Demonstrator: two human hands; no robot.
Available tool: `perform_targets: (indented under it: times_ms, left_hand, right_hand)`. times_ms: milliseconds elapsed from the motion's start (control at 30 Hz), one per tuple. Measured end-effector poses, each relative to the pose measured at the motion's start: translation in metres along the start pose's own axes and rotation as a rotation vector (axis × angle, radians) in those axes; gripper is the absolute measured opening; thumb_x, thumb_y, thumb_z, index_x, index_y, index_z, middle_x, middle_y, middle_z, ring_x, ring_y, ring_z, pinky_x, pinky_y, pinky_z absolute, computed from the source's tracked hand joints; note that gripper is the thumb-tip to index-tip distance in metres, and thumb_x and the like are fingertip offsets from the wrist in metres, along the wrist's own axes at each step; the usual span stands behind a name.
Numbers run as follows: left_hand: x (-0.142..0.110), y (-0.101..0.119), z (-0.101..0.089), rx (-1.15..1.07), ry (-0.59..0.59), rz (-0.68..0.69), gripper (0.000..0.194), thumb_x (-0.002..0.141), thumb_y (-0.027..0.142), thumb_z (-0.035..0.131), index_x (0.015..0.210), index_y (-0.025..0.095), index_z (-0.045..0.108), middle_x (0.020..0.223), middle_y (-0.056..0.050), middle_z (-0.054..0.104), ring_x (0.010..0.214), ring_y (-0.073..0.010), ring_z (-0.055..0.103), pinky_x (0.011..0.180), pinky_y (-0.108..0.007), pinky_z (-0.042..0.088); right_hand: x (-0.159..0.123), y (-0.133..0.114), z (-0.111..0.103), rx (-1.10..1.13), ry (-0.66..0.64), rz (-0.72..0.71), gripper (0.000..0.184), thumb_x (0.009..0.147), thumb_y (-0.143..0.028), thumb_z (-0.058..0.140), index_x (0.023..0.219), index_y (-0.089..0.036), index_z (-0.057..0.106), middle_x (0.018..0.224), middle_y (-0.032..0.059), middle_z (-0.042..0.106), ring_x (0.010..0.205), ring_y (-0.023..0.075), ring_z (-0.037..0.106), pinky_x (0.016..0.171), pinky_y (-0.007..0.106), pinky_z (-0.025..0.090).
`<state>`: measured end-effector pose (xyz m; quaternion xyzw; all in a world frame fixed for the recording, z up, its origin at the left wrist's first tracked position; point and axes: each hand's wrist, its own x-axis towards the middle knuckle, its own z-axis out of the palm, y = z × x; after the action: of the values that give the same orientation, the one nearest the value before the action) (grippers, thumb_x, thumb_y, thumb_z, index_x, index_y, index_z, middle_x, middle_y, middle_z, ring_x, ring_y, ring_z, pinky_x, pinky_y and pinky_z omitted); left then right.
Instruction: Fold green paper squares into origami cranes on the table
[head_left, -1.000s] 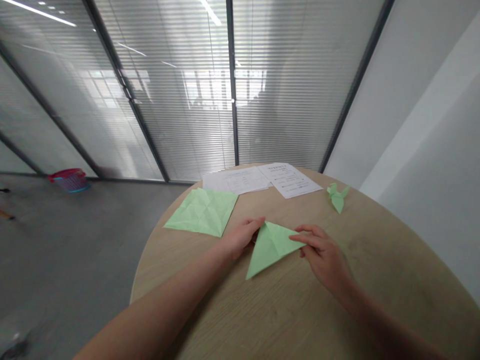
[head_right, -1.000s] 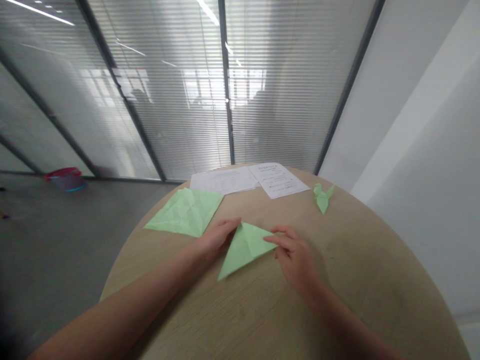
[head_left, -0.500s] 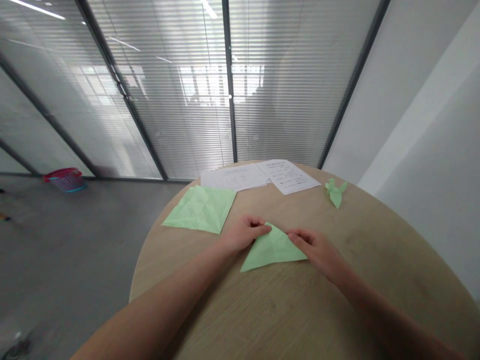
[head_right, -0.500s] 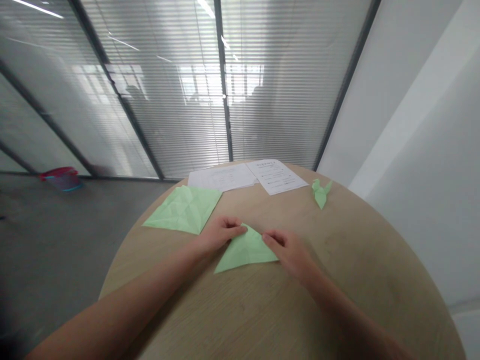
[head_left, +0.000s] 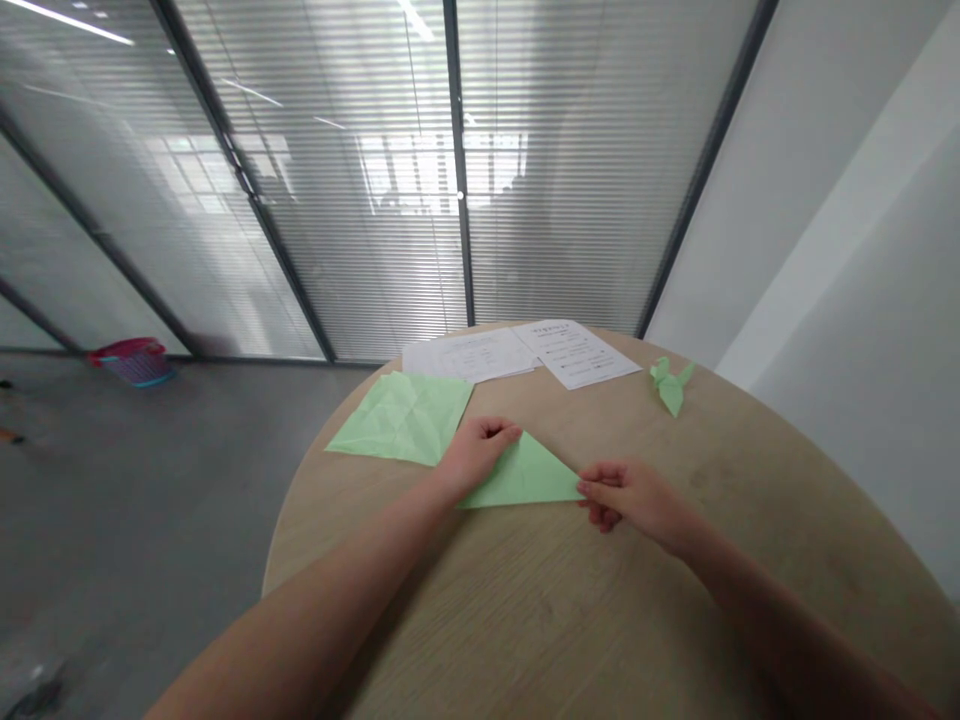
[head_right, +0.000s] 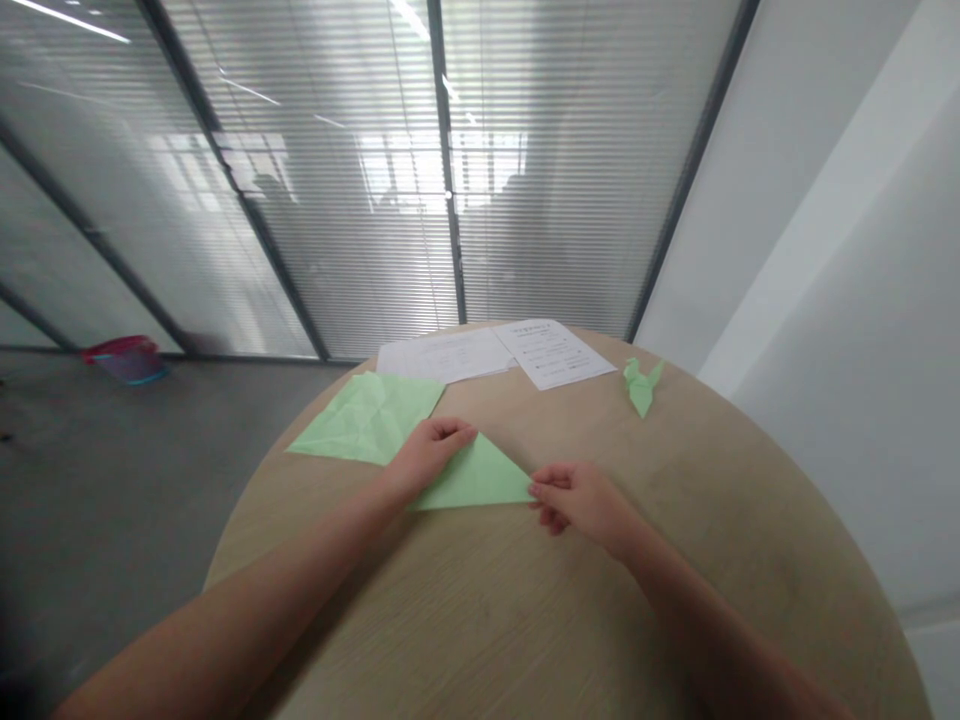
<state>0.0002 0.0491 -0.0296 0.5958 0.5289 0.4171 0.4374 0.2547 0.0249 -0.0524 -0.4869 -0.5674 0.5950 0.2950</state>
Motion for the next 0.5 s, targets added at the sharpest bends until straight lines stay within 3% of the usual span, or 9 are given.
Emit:
perform_targets:
  times_ms: [133, 300, 400, 500]
  left_hand:
    - [0.003, 0.001, -0.006, -0.04, 0.078, -0.047, 0.036, 0.074, 0.054, 0.073, 0.072, 0.018, 0.072, 0.066, 0.0, 0.059, 0.061, -0.0143, 0.047, 0.056, -0.026, 0.034]
    - [0.007, 0.002, -0.01, -0.195, 0.216, -0.085, 0.038, 0.069, 0.056, 0.078, 0.078, 0.019, 0.073, 0.073, -0.004, 0.067, 0.067, -0.0178, 0.057, 0.059, -0.027, 0.041]
    - [0.006, 0.002, -0.007, -0.222, 0.246, -0.093, 0.038, 0.068, 0.056, 0.079, 0.077, 0.019, 0.073, 0.072, -0.004, 0.067, 0.067, -0.0183, 0.057, 0.06, -0.028, 0.042]
    - [0.002, 0.003, 0.002, -0.243, 0.234, -0.085, 0.038, 0.068, 0.055, 0.078, 0.078, 0.019, 0.072, 0.072, -0.003, 0.066, 0.067, -0.0178, 0.056, 0.061, -0.027, 0.042]
  right_hand:
    - [0.004, 0.003, -0.01, 0.077, 0.045, 0.005, 0.034, 0.065, -0.043, 0.09, 0.081, -0.016, 0.076, 0.073, 0.0043, 0.075, 0.061, 0.0151, 0.069, 0.055, 0.026, 0.058]
    - [0.012, 0.011, -0.02, 0.142, 0.243, -0.064, 0.031, 0.074, -0.041, 0.085, 0.093, -0.017, 0.074, 0.08, 0.0069, 0.073, 0.064, 0.0175, 0.069, 0.055, 0.029, 0.06]
    - [0.012, 0.012, -0.012, 0.242, 0.298, -0.111, 0.034, 0.086, -0.048, 0.073, 0.105, -0.02, 0.072, 0.089, 0.0094, 0.073, 0.068, 0.0199, 0.07, 0.056, 0.033, 0.062]
    - [0.006, 0.009, 0.006, 0.339, 0.226, -0.117, 0.04, 0.089, -0.052, 0.071, 0.114, -0.022, 0.071, 0.103, 0.0129, 0.074, 0.087, 0.0255, 0.074, 0.069, 0.039, 0.066]
